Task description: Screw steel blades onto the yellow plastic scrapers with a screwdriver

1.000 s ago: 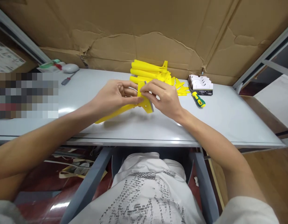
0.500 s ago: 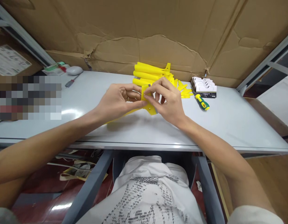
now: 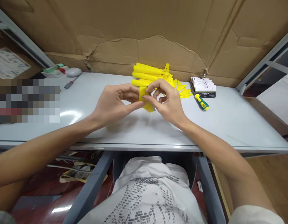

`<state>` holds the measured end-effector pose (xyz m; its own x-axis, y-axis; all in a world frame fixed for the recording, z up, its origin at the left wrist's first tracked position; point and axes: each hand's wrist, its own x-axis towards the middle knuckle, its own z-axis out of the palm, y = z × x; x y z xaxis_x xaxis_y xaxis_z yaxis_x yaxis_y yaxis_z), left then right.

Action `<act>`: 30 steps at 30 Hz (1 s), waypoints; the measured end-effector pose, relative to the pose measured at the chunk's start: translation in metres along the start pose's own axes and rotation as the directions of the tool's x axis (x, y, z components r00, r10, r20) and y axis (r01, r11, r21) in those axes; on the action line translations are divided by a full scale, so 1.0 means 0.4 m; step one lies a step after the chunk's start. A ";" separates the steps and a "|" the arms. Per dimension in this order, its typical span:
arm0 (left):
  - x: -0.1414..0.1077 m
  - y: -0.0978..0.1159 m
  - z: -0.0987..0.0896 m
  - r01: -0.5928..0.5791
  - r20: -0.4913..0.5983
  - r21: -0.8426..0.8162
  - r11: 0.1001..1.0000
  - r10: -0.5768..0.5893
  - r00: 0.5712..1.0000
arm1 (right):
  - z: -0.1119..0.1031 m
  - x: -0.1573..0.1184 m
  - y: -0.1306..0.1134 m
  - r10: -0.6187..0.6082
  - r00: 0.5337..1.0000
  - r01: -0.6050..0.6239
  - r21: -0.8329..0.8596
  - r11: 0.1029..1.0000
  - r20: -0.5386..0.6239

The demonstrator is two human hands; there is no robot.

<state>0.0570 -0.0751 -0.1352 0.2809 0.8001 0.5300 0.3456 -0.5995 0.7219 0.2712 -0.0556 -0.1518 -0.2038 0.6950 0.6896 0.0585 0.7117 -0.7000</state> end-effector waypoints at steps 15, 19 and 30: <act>-0.013 -0.065 0.026 -0.129 0.103 0.269 0.954 0.105 0.989 | -0.062 0.028 -0.002 0.034 0.960 0.064 -0.335 0.940 0.277; -0.009 -0.065 0.029 -0.176 0.150 0.279 0.944 0.138 0.979 | -0.069 0.022 -0.011 0.069 0.953 0.052 -0.387 0.921 0.294; -0.029 -0.083 0.059 -0.563 0.251 0.538 0.628 0.518 0.818 | -0.341 0.066 -0.068 0.348 0.904 -0.088 -0.688 0.720 0.248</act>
<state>0.0636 -0.0648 -0.1757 0.6337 0.3391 0.6953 0.5405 -0.8371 -0.0844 0.3974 -0.0428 -0.0893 -0.4066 0.8506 0.3334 0.7328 0.5216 -0.4371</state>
